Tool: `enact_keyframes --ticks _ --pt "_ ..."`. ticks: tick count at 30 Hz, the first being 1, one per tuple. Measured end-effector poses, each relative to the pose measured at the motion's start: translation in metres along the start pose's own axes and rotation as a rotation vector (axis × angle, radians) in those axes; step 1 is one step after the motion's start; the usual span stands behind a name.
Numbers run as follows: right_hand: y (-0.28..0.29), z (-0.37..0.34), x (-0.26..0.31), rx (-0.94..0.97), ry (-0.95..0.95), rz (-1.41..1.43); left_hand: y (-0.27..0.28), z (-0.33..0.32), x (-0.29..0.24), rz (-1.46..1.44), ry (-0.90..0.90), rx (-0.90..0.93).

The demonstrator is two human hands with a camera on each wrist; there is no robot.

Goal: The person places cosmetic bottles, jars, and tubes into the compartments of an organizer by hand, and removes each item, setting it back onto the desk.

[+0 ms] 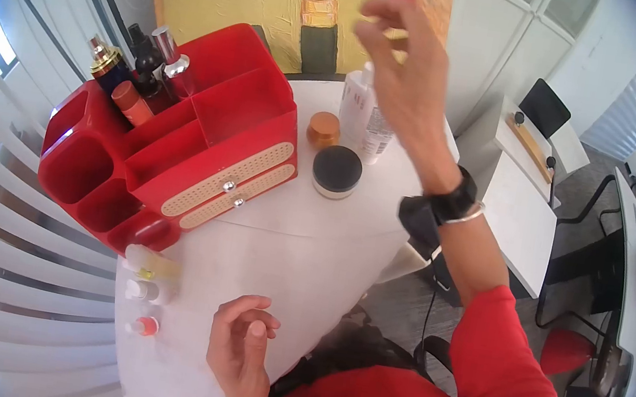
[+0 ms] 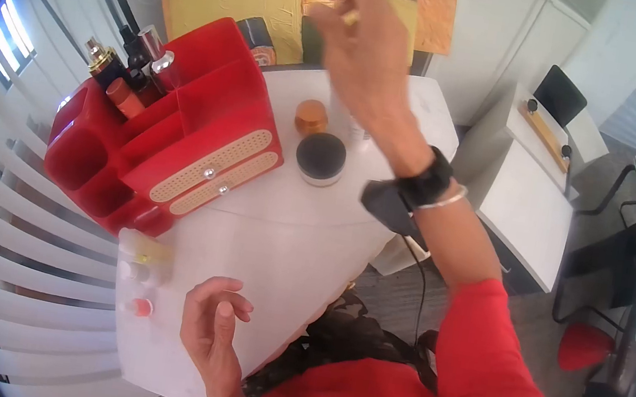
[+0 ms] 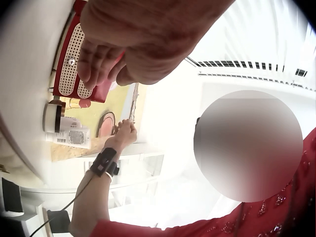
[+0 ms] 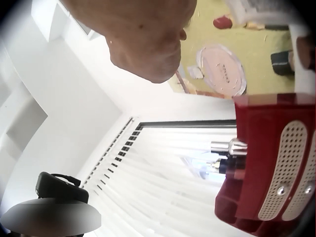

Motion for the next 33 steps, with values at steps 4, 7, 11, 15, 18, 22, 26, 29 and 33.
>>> enact_keyframes --ticks 4,7,11,15,18,22,26,29,33 --pt "0.043 -0.024 -0.049 0.038 -0.11 -0.244 -0.02 0.001 0.002 -0.043 0.026 0.077" --pt "0.05 -0.044 -0.08 0.099 -0.175 -0.311 -0.028 -0.001 0.008 -0.071 0.025 0.128" --pt "0.041 -0.063 -0.103 0.159 -0.187 -0.325 -0.033 -0.002 0.009 -0.065 0.021 0.119" --pt "0.035 -0.075 -0.121 0.195 -0.466 -0.223 -0.033 -0.003 0.009 -0.056 0.031 0.107" --pt "0.034 -0.078 -0.127 0.166 -0.483 -0.181 -0.033 -0.005 0.01 -0.05 0.046 0.111" --pt "0.038 -0.081 -0.133 0.136 -0.481 -0.181 -0.037 -0.007 0.012 -0.053 0.066 0.14" --pt "0.042 -0.086 -0.137 0.111 -0.489 -0.149 -0.038 -0.008 0.012 -0.073 0.063 0.155" --pt "0.055 -0.09 -0.123 0.042 -0.459 -0.143 -0.036 -0.009 0.014 -0.078 0.094 0.166" --pt "0.088 -0.097 -0.073 -0.046 -0.35 -0.224 -0.036 -0.004 0.016 -0.046 0.073 0.171"
Point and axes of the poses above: each hand's wrist, its own z-axis towards the middle knuckle, its own y-axis out of the back of the hand, x = y × z, the point moved 8 cm from there along z, towards the middle knuckle, and after that the axes turned 10 degrees about -y, right-handed, at the moved point
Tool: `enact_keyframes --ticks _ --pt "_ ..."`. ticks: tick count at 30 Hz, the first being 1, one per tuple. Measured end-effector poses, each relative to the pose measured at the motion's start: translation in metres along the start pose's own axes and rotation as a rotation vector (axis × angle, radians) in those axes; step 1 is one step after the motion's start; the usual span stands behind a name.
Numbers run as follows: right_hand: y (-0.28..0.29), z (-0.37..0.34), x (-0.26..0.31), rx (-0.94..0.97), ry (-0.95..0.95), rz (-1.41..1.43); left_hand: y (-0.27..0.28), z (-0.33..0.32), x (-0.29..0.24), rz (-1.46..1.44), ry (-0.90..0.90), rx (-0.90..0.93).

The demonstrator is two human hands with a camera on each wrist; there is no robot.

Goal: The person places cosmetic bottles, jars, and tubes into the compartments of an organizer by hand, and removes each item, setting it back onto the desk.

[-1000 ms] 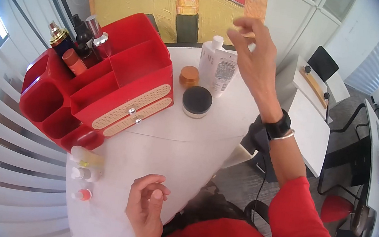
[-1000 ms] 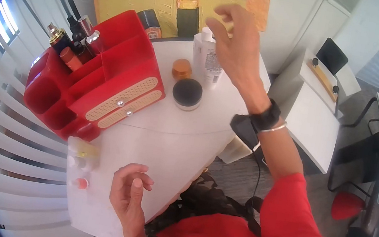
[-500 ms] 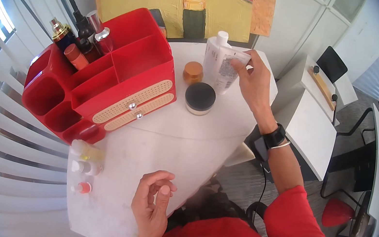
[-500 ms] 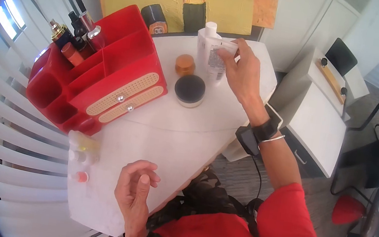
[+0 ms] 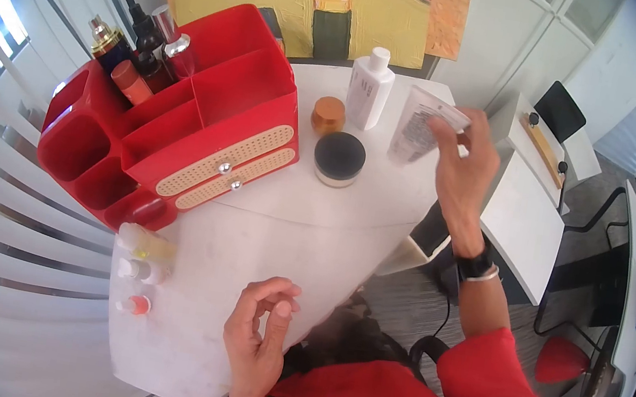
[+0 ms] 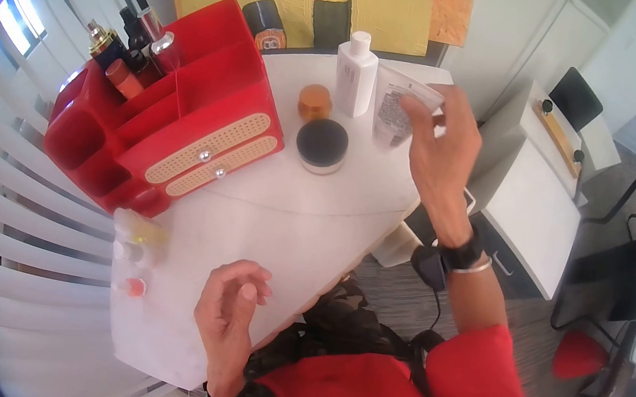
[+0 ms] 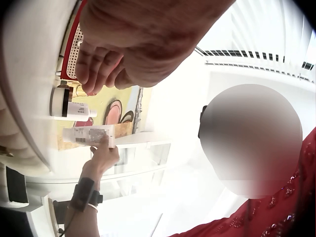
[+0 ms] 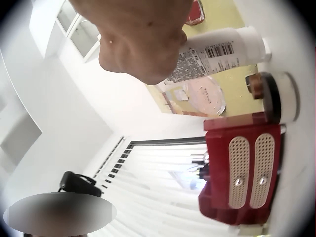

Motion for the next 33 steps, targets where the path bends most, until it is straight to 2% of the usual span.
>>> enact_keyframes --ticks 2,4,5,7,11,13,17,19,22,24,26,30,32,33 --pt "0.017 -0.009 0.016 0.008 -0.011 -0.008 -0.007 0.005 -0.002 0.016 -0.023 0.014" --pt "0.018 -0.018 0.021 0.158 -0.161 0.284 -0.018 0.013 -0.014 0.106 -0.092 0.069" --pt "0.021 -0.023 0.029 0.169 -0.165 0.282 -0.022 0.017 -0.012 0.106 -0.082 0.063" --pt "0.007 -0.036 0.041 0.353 -0.262 0.489 -0.031 0.022 -0.024 0.181 -0.273 0.047" --pt "-0.021 -0.065 0.064 0.505 -0.339 0.662 -0.038 0.023 -0.025 0.275 -0.308 0.075" --pt "-0.034 -0.077 0.072 0.561 -0.361 0.696 -0.034 0.015 -0.007 0.145 -0.164 0.049" --pt "-0.057 -0.093 0.082 0.644 -0.408 0.746 -0.014 0.008 -0.005 0.075 -0.234 -0.06" --pt "-0.066 -0.098 0.086 0.679 -0.401 0.752 -0.009 0.006 -0.003 -0.063 -0.13 -0.016" --pt "-0.073 -0.106 0.096 0.759 -0.364 0.809 -0.002 0.007 0.003 -0.091 -0.163 -0.051" --pt "-0.072 -0.107 0.101 0.792 -0.335 0.766 0.001 0.009 0.001 -0.155 -0.142 -0.095" --pt "-0.073 -0.108 0.104 0.851 -0.348 0.606 0.004 0.01 0.005 -0.083 -0.164 -0.044" --pt "-0.073 -0.096 0.117 0.858 -0.318 0.608 0.008 0.016 -0.004 -0.036 -0.245 -0.049" --pt "-0.069 -0.076 0.13 0.74 -0.212 0.562 0.019 0.012 -0.016 0.211 -0.376 -0.136" --pt "-0.067 -0.061 0.139 0.646 -0.188 0.601 0.021 0.013 -0.019 0.21 -0.379 -0.141"
Point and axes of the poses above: each hand's wrist, its own z-axis towards the middle knuckle, its own y-axis out of the back of the hand, x = y × z, the point moved 8 cm from there along z, towards the middle knuckle, and after that the axes turned 10 degrees about -y, right-handed, at the moved point
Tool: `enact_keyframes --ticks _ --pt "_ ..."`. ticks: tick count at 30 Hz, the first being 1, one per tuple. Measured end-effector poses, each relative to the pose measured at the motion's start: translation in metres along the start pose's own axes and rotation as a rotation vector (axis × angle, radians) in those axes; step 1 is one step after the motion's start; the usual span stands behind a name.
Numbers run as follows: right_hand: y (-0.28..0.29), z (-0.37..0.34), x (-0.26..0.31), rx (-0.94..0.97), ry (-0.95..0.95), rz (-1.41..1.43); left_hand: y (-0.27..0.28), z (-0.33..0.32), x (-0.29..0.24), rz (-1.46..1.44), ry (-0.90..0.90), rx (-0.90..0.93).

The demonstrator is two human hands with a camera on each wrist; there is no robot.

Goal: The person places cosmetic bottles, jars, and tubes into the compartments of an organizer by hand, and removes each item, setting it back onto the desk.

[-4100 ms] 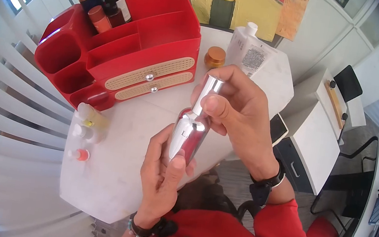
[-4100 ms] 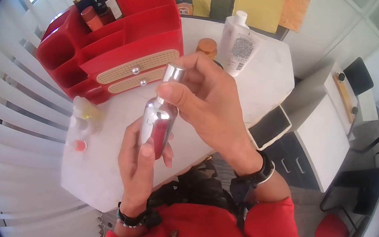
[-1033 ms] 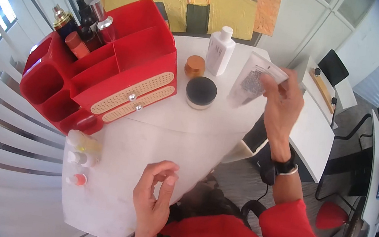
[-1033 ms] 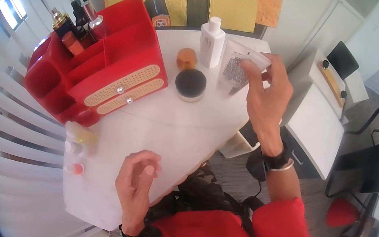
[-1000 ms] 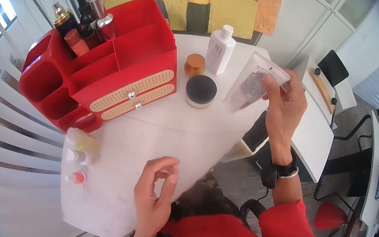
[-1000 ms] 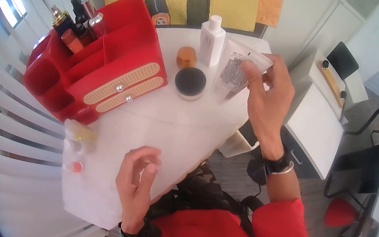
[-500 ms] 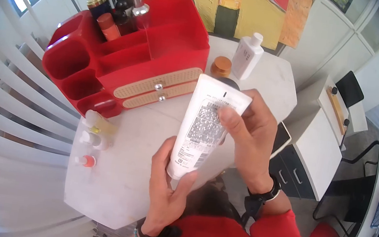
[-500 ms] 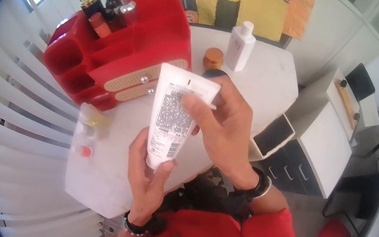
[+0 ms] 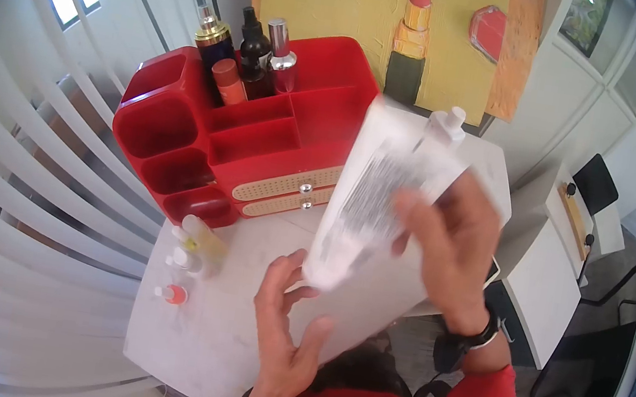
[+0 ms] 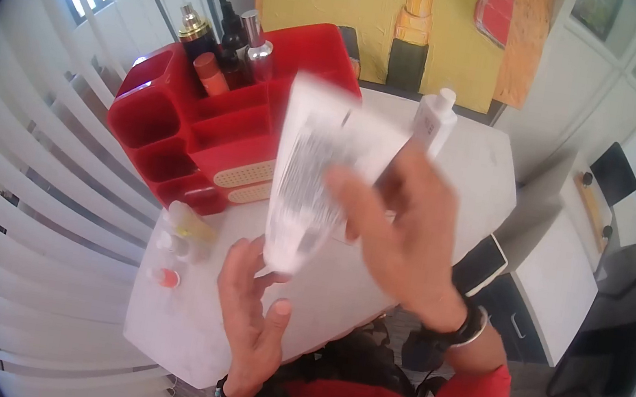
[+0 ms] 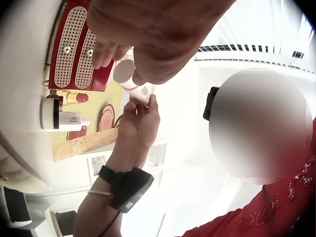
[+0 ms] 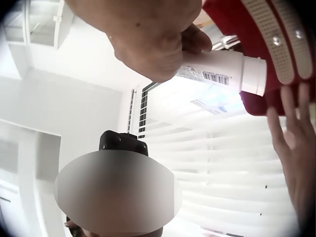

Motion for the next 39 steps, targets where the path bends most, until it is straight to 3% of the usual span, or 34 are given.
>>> enact_keyframes --ticks 1,4,6,7,9,12,19,26,28,32,34,37,39 --pt "0.002 0.014 0.018 -0.08 0.104 0.069 0.005 0.002 -0.001 -0.056 0.014 -0.047" --pt "0.007 0.054 0.065 -0.258 0.367 -0.132 0.013 -0.002 -0.002 -0.159 0.062 -0.109" --pt "-0.002 0.094 0.076 -0.283 0.597 -0.248 0.015 -0.007 -0.004 -0.206 0.093 -0.121" --pt "-0.005 0.12 0.074 -0.283 0.602 -0.247 0.016 -0.009 -0.004 -0.201 0.105 -0.111" --pt "-0.027 0.147 0.078 -0.353 0.877 -0.557 0.017 -0.012 -0.008 -0.198 0.112 -0.103" --pt "-0.055 0.18 0.058 -0.315 0.724 -0.699 0.022 -0.014 -0.011 -0.154 0.103 -0.1" --pt "-0.08 0.21 0.009 -0.23 0.528 -0.743 0.037 -0.019 -0.009 -0.136 0.119 -0.161" --pt "-0.074 0.207 0.004 -0.189 0.456 -0.685 0.039 -0.019 -0.004 -0.143 0.146 -0.17" --pt "-0.069 0.205 0.003 -0.081 0.431 -0.605 0.038 -0.018 -0.007 -0.14 0.15 -0.16" --pt "-0.032 0.19 0.004 -0.125 0.38 -0.62 0.035 -0.02 -0.005 -0.116 0.157 -0.151" --pt "0.002 0.175 0.017 -0.257 0.576 -0.582 0.033 -0.019 -0.005 -0.117 0.16 -0.138" --pt "0.062 0.164 0.02 -0.464 0.643 -0.596 0.029 -0.018 -0.005 -0.118 0.164 -0.126" --pt "0.093 0.159 0.007 -0.476 0.571 -0.604 0.024 -0.018 -0.005 -0.122 0.171 -0.124"
Point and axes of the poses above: each hand's wrist, its own z-axis towards the middle knuckle, its own y-axis out of the back of the hand, x = y × z, the point moved 8 cm from there along z, towards the middle knuckle, and after that the axes turned 10 degrees about -y, right-handed, at the moved point
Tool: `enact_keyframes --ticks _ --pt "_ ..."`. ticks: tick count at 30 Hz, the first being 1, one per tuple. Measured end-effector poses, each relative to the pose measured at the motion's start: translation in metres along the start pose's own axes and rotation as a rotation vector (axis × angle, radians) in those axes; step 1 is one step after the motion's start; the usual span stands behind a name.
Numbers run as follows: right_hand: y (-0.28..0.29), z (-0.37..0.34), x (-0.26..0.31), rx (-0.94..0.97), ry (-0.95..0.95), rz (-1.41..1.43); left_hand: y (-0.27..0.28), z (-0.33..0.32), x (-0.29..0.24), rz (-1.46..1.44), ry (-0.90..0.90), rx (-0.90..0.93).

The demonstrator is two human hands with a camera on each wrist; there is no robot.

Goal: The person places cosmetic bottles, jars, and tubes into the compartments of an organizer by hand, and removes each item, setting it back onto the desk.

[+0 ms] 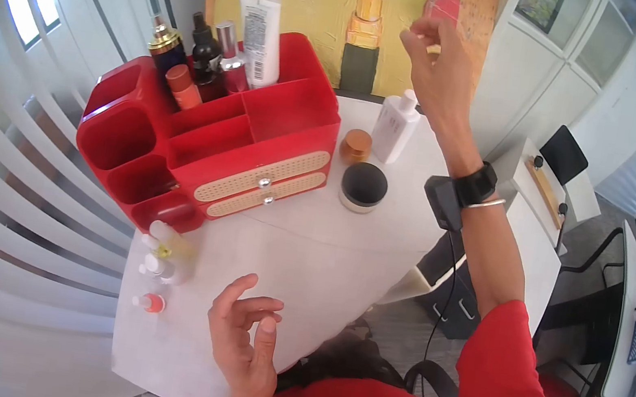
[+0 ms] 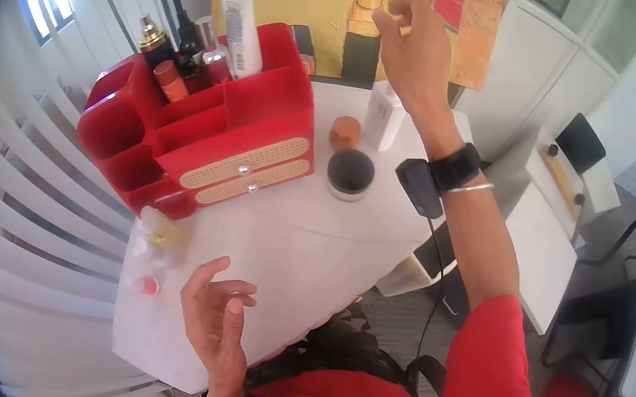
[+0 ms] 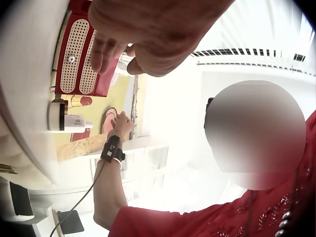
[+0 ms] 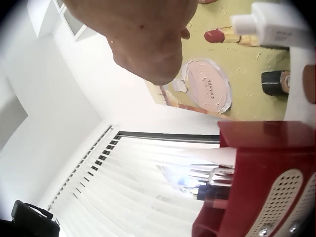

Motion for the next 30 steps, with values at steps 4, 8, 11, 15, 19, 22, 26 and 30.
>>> enact_keyframes --ticks 4,8,11,15,19,22,26,30 --pt "-0.002 -0.032 -0.037 0.136 0.001 -0.25 -0.017 0.0 0.002 -0.009 0.037 0.053" --pt "-0.012 -0.061 -0.067 0.303 -0.179 -0.428 -0.03 -0.002 -0.002 -0.033 0.029 0.082" --pt "-0.017 -0.074 -0.08 0.4 -0.342 -0.43 -0.03 -0.003 -0.001 -0.003 0.027 0.07" --pt "-0.012 -0.078 -0.093 0.359 -0.352 -0.413 -0.028 -0.005 0.005 0.014 0.056 0.083" --pt "0.031 -0.08 -0.067 0.252 -0.385 -0.255 -0.032 0.0 0.005 0.005 0.032 0.108" --pt "0.065 -0.083 -0.035 0.22 -0.431 -0.055 -0.042 0.005 0.007 -0.002 0.029 0.157" --pt "0.092 -0.095 0.004 0.318 -0.603 0.202 -0.07 0.017 0.003 -0.041 -0.013 0.237" --pt "0.088 -0.121 0.03 0.437 -0.641 0.431 -0.091 0.028 -0.009 0.068 -0.17 0.266"
Point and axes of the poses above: each hand's wrist, its own z-axis towards the middle knuckle, its own y-axis out of the back of the hand, x = y × z, the point moved 8 cm from there along z, towards the middle knuckle, and after that the axes turned 10 degrees about -y, right-handed, at the moved point
